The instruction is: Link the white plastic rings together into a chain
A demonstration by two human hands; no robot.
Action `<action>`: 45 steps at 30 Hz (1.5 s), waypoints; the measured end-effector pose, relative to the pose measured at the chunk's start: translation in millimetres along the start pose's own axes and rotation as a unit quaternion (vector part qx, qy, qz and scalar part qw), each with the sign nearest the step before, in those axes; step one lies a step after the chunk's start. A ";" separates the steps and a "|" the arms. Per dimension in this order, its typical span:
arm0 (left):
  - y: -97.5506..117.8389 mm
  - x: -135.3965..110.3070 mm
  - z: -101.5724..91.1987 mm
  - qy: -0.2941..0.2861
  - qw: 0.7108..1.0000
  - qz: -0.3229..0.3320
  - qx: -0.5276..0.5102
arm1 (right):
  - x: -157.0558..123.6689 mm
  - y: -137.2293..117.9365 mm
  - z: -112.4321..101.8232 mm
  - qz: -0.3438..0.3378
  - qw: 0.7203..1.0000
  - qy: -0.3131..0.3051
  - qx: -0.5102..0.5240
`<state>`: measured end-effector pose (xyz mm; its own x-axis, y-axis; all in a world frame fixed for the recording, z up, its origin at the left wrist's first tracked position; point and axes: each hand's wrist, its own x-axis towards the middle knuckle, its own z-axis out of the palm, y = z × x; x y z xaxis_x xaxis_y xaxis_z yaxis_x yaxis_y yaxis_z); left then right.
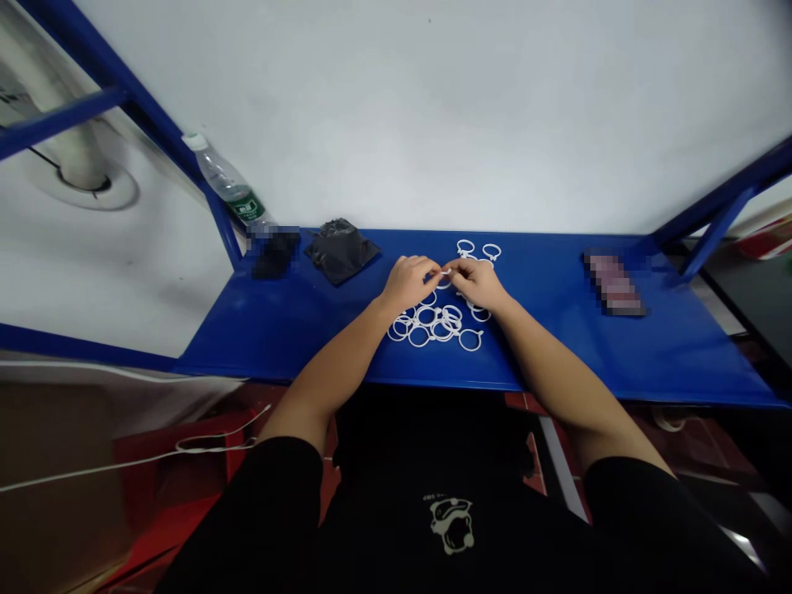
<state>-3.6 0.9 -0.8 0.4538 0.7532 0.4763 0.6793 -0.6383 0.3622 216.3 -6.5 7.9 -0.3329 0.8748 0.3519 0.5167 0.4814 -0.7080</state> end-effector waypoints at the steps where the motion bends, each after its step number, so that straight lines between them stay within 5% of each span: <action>1: -0.7 0.1 -0.1 0.000 1.000 0.002 -0.001 | -0.2 -0.2 0.9 0.007 1.000 0.007 0.009; 10: 1.4 1.9 5.1 -0.032 0.999 0.017 -0.034 | 1.6 7.4 -2.9 0.012 0.998 0.067 -0.012; 17: -23.5 0.6 -14.8 -0.132 0.990 -0.004 -0.057 | 3.2 19.7 -20.6 -0.011 0.983 0.144 -0.110; 22: -31.3 -0.4 -11.7 -0.172 0.984 -0.009 -0.038 | 3.8 25.4 -20.5 -0.009 0.983 0.132 -0.125; 31: -8.1 0.9 -5.8 -0.058 0.998 0.016 -0.011 | 0.0 4.9 -2.0 -0.046 0.996 -0.050 -0.055; 45: 2.8 1.8 -6.6 -0.021 0.999 0.014 -0.024 | -0.6 1.7 -3.0 0.018 0.994 0.001 0.109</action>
<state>-4.7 -0.6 6.3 0.4973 0.7399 0.4529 0.6383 -0.6657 0.3867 219.8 -6.1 8.3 -0.3152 0.8919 0.3243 0.3458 0.4261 -0.8360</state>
